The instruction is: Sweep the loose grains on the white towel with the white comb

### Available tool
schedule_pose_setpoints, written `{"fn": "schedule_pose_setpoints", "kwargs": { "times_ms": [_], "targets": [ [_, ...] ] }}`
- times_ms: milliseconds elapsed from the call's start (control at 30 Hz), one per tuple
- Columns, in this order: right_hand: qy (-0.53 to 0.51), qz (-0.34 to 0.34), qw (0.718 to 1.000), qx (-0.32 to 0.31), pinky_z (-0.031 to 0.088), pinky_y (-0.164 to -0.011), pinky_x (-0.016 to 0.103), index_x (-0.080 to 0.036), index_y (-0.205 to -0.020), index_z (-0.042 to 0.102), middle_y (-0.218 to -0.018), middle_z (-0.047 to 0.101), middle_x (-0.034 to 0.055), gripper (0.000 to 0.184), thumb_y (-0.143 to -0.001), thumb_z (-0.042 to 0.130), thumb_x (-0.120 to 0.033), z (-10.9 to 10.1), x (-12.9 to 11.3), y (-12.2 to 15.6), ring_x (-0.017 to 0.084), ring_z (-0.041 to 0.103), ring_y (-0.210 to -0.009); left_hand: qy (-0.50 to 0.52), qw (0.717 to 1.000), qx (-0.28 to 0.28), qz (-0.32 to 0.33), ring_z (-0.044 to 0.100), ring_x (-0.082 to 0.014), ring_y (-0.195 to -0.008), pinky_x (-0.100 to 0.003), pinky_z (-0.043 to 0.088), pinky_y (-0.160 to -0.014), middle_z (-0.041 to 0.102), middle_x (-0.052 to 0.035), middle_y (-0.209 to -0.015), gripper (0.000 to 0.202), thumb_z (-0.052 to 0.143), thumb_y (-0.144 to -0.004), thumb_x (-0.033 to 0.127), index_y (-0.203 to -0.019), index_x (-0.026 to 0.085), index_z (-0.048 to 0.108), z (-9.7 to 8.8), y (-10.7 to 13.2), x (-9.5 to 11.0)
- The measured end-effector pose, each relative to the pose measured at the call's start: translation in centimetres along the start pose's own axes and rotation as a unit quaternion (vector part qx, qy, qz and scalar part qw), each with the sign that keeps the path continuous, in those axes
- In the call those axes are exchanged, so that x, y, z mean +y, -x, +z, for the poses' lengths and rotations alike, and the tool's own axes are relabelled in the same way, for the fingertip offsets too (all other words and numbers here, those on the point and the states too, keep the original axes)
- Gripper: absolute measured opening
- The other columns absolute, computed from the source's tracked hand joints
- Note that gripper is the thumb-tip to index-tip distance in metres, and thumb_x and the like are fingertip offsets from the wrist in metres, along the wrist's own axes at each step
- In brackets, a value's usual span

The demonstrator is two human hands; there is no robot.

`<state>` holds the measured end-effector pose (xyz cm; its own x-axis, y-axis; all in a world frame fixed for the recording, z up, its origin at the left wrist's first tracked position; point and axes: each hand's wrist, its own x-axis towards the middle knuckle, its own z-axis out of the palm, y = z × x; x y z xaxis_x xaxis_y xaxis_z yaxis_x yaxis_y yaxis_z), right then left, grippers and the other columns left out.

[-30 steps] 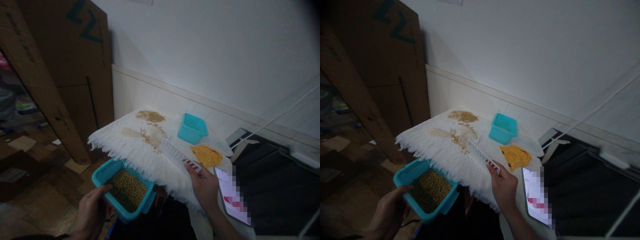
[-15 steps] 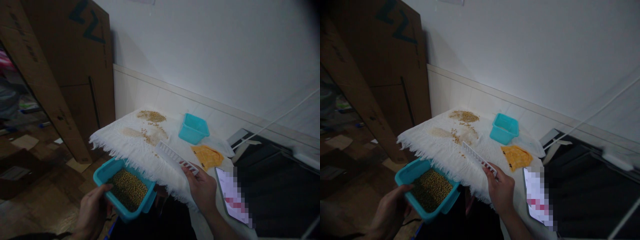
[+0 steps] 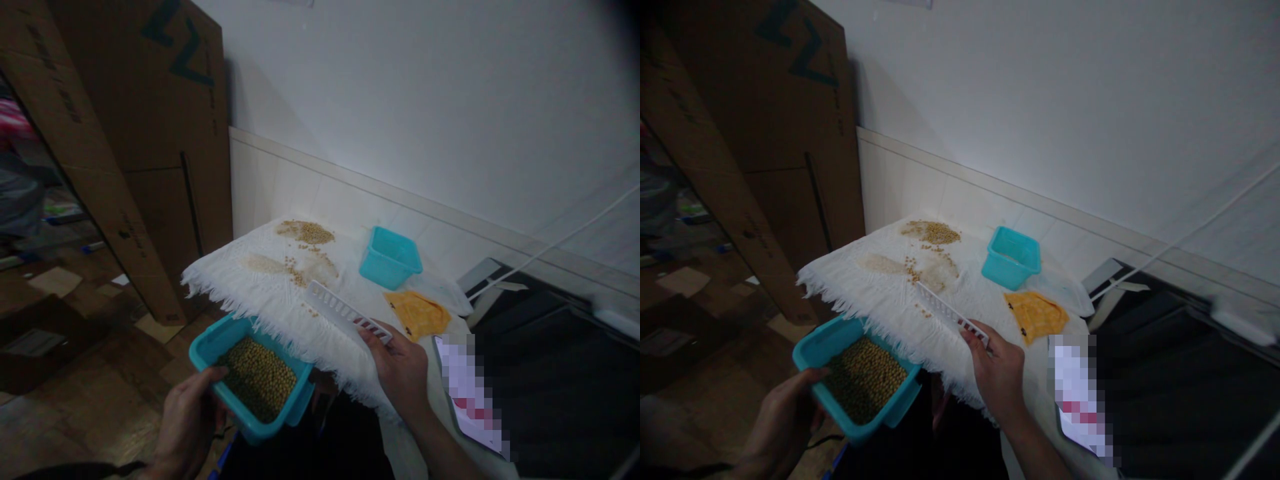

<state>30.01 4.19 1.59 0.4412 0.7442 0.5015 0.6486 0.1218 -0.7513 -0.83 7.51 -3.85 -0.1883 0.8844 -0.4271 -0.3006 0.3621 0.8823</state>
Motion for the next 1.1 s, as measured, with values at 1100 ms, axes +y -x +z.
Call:
{"fn": "schedule_pose_setpoints", "kwargs": {
  "times_ms": [1100],
  "targets": [
    [-0.019,-0.019,0.999,-0.04,0.07,-0.065,0.029,-0.028,-0.102,0.096,-0.089,0.092,0.0043,0.023,-0.098,0.08,-0.045,0.8,-1.0,0.6,0.025,0.088,-0.069,0.024,1.0,-0.01,-0.004,0.041,-0.0139,-0.03,-0.029,0.031,-0.033,0.053,-0.0034,-0.034,0.045,0.087,-0.062,0.053,-0.036,0.025,0.062,0.1,0.1,-1.0]
  ]
}}
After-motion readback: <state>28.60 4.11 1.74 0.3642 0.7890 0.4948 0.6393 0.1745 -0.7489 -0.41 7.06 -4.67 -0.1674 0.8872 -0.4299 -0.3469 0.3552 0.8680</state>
